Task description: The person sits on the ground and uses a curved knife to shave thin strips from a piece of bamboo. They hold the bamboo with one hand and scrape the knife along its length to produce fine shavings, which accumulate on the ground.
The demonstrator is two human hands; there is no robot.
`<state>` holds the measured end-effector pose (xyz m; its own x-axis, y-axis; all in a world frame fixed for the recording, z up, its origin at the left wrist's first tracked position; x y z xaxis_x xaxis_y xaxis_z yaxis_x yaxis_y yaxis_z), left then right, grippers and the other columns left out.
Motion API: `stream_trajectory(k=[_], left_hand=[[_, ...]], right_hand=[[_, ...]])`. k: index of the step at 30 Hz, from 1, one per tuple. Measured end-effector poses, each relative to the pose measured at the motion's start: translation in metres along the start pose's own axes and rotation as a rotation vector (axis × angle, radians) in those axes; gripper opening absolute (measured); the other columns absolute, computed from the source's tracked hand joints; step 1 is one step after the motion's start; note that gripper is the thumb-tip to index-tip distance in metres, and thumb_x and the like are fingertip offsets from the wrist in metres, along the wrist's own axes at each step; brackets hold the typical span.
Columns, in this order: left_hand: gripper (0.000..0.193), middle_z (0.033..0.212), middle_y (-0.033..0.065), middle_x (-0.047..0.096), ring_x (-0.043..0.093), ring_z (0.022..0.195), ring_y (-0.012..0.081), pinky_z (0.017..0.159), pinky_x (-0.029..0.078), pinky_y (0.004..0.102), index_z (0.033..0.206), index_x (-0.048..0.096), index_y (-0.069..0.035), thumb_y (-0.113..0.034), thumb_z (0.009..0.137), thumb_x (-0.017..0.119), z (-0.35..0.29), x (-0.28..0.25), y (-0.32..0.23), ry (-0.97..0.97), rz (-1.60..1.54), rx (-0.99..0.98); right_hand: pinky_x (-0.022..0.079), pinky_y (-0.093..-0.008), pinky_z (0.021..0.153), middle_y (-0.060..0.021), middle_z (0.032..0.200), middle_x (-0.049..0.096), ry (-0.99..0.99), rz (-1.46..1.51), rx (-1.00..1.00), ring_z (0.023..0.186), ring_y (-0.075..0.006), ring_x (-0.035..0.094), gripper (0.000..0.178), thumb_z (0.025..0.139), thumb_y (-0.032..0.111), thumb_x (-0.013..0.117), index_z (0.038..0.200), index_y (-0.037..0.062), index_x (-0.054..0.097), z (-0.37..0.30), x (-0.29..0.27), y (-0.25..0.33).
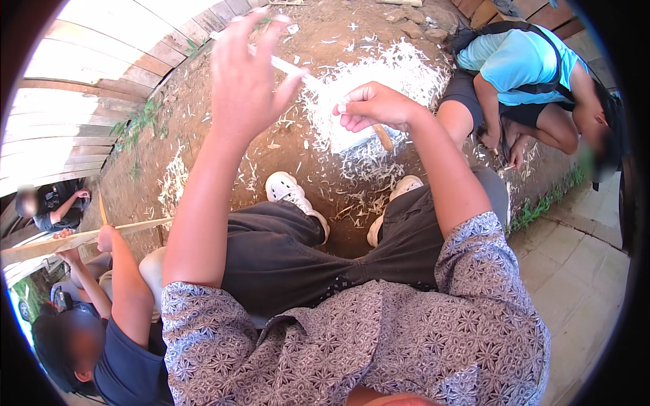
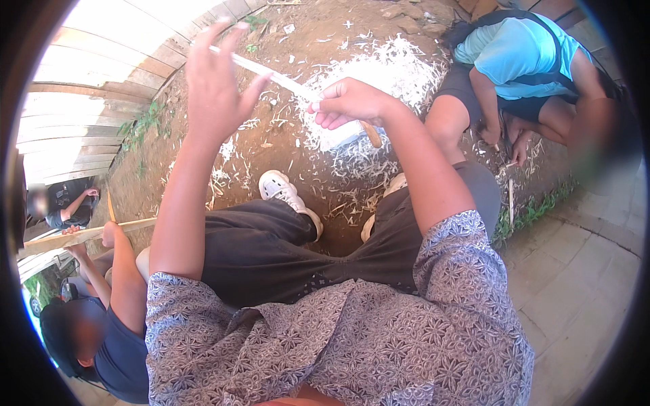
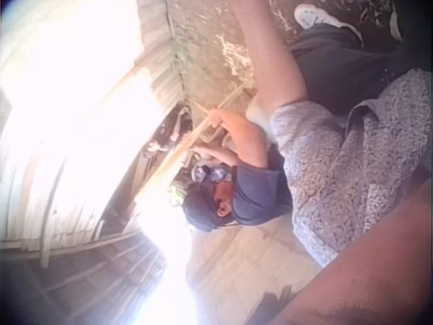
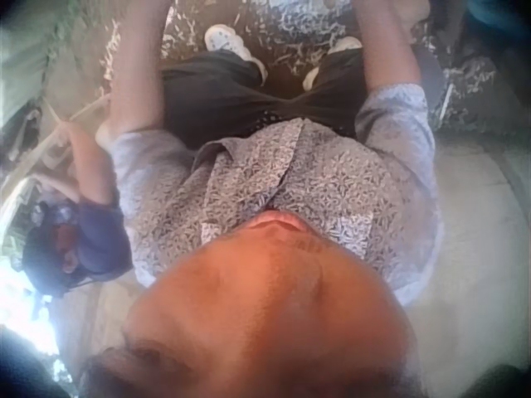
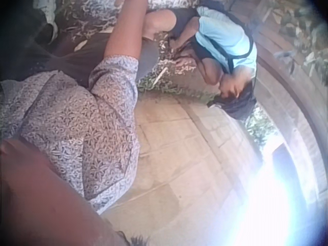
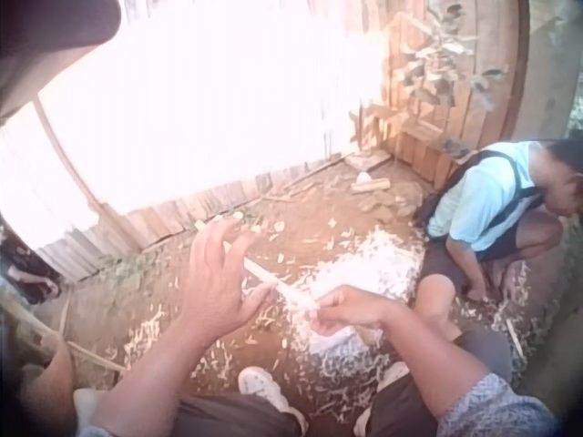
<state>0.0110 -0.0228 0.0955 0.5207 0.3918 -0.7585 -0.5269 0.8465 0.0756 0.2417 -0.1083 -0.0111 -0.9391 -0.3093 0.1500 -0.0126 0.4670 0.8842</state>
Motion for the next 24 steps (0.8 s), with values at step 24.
stream_trajectory(k=[24], left_hand=[[0.045,0.111,0.0273,0.071,0.068,0.105,0.0448,0.094,0.053,0.0526,0.110,0.069,0.002,-0.033,0.108,0.041,-0.175,0.176,-0.073,1.258,-0.398,-0.619]], right_hand=[[0.054,-0.0436,0.082,-0.0143,0.094,0.071,-0.762,-0.710,0.217,0.091,-0.0321,0.070,0.039,0.085,0.036,0.079,0.104,0.0066,0.062,0.018,-0.018,-0.146]])
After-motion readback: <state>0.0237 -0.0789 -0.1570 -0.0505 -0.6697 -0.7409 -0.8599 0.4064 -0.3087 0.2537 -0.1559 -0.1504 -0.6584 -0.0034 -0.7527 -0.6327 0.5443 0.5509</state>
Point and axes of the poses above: each hand's wrist, its own z-axis towards the middle knuckle, its own x-axis out of the palm, y = z × x, the point moved 1 cm from there along z, towards the middle knuckle
